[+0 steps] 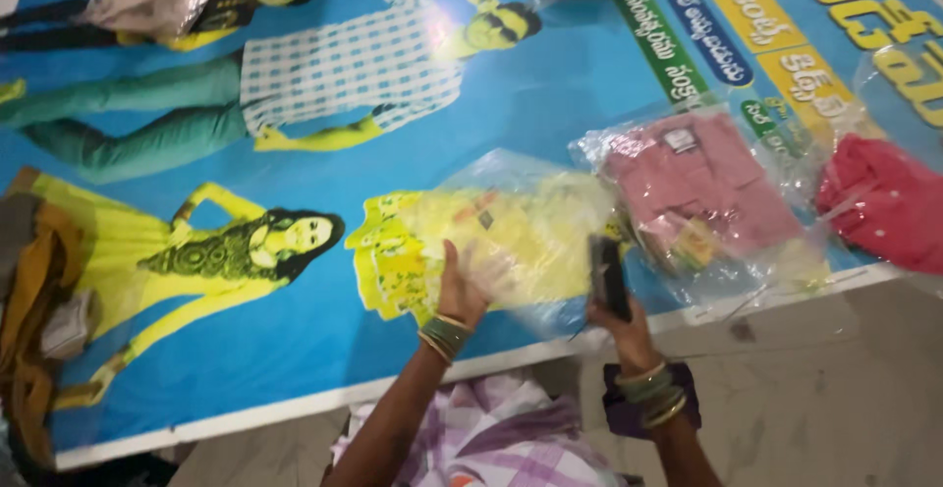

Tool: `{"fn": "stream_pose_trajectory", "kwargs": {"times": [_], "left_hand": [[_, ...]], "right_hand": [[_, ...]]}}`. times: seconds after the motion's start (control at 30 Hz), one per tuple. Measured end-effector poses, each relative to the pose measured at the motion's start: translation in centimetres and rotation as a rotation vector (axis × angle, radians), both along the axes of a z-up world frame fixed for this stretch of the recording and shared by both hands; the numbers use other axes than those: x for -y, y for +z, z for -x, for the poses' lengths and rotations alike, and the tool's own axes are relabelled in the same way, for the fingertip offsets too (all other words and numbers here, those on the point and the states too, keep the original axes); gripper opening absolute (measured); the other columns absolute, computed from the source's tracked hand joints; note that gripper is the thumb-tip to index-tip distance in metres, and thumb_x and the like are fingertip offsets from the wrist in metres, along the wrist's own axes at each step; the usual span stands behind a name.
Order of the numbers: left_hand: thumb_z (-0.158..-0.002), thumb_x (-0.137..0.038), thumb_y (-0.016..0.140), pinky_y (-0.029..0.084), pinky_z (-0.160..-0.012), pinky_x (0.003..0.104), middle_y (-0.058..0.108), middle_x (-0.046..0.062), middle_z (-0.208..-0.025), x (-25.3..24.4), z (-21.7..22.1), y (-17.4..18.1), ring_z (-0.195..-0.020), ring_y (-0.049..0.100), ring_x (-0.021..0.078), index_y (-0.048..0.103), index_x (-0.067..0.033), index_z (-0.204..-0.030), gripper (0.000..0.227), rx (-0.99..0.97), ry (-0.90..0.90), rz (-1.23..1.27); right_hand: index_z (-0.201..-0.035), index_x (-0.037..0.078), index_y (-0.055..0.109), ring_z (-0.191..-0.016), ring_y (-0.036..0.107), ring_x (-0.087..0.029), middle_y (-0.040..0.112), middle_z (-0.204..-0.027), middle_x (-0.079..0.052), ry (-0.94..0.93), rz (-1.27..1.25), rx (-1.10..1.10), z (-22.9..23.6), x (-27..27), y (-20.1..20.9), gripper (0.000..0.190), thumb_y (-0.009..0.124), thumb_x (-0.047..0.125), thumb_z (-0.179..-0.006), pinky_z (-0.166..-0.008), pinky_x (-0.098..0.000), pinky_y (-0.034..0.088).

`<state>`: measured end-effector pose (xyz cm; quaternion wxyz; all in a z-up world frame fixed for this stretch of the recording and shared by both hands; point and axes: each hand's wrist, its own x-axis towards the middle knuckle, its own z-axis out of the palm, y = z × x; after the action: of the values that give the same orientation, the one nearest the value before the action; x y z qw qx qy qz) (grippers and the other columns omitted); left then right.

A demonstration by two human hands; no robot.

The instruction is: The person folds a pair of pants and places them into a clear plastic bag on a table.

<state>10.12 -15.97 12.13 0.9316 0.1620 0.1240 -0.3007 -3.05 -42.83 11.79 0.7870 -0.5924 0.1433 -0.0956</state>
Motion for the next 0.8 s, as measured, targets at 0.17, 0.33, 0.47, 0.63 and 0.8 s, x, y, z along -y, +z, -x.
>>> {"fn": "stream_pose_trajectory", "kwargs": {"times": [0.17, 0.33, 0.47, 0.63, 0.8], "left_hand": [[-0.102, -0.027, 0.056, 0.050, -0.109, 0.058, 0.046, 0.025, -0.154, -5.9, -0.2, -5.1, -0.135, 0.055, 0.0436, 0.030, -0.0033, -0.155, 0.065, 0.099, 0.028, -0.221], [-0.095, -0.001, 0.042, 0.051, -0.108, 0.055, 0.047, 0.029, -0.152, -9.3, 0.7, -5.1, -0.138, 0.052, 0.0415, 0.023, -0.0211, -0.157, 0.067, 0.310, 0.120, -0.373], [-0.108, -0.029, 0.028, 0.051, -0.104, 0.055, 0.045, 0.028, -0.153, -9.7, 2.1, -1.4, -0.137, 0.051, 0.0405, 0.021, -0.0243, -0.163, 0.056, 0.267, 0.035, -0.387], [-0.102, -0.024, 0.041, 0.050, -0.106, 0.060, 0.043, 0.028, -0.155, -6.3, 3.6, -0.3, -0.138, 0.050, 0.0435, 0.013, -0.0261, -0.165, 0.069, 0.388, -0.153, -0.158], [-0.094, -0.017, 0.050, 0.048, -0.103, 0.058, 0.043, 0.027, -0.156, -5.4, 4.4, -1.4, -0.137, 0.050, 0.0421, 0.012, -0.0244, -0.167, 0.082, 0.516, -0.193, -0.127]], "right_hand": [[-0.135, 0.000, 0.060, -0.085, 0.057, -0.014, 0.059, -0.094, -0.003, 0.147, 0.425, 0.001, 6.2, -1.6, -4.0, 0.049, 0.076, 0.008, -0.089, -0.075, -0.0309, 0.050], [-0.128, -0.002, 0.060, -0.088, 0.061, -0.015, 0.065, -0.101, -0.006, -0.175, 0.000, -0.019, 7.3, 1.4, -0.4, 0.042, 0.059, 0.034, -0.108, -0.081, -0.0321, 0.051], [-0.125, -0.002, 0.057, -0.094, 0.064, -0.018, 0.065, -0.105, -0.008, -0.039, -0.124, 0.288, 5.3, 4.6, 6.0, 0.059, 0.045, 0.054, -0.112, -0.089, -0.0346, 0.054], [-0.131, 0.004, 0.057, -0.102, 0.065, -0.026, 0.066, -0.114, -0.013, -0.045, 0.530, 0.094, -1.7, -0.5, 5.0, 0.055, 0.058, 0.051, -0.103, -0.091, -0.0401, 0.053], [-0.136, 0.009, 0.058, -0.109, 0.065, -0.034, 0.067, -0.123, -0.017, 0.035, 1.141, -0.035, -4.2, -10.6, 1.9, 0.059, 0.071, 0.048, -0.093, -0.093, -0.0456, 0.053]]}}
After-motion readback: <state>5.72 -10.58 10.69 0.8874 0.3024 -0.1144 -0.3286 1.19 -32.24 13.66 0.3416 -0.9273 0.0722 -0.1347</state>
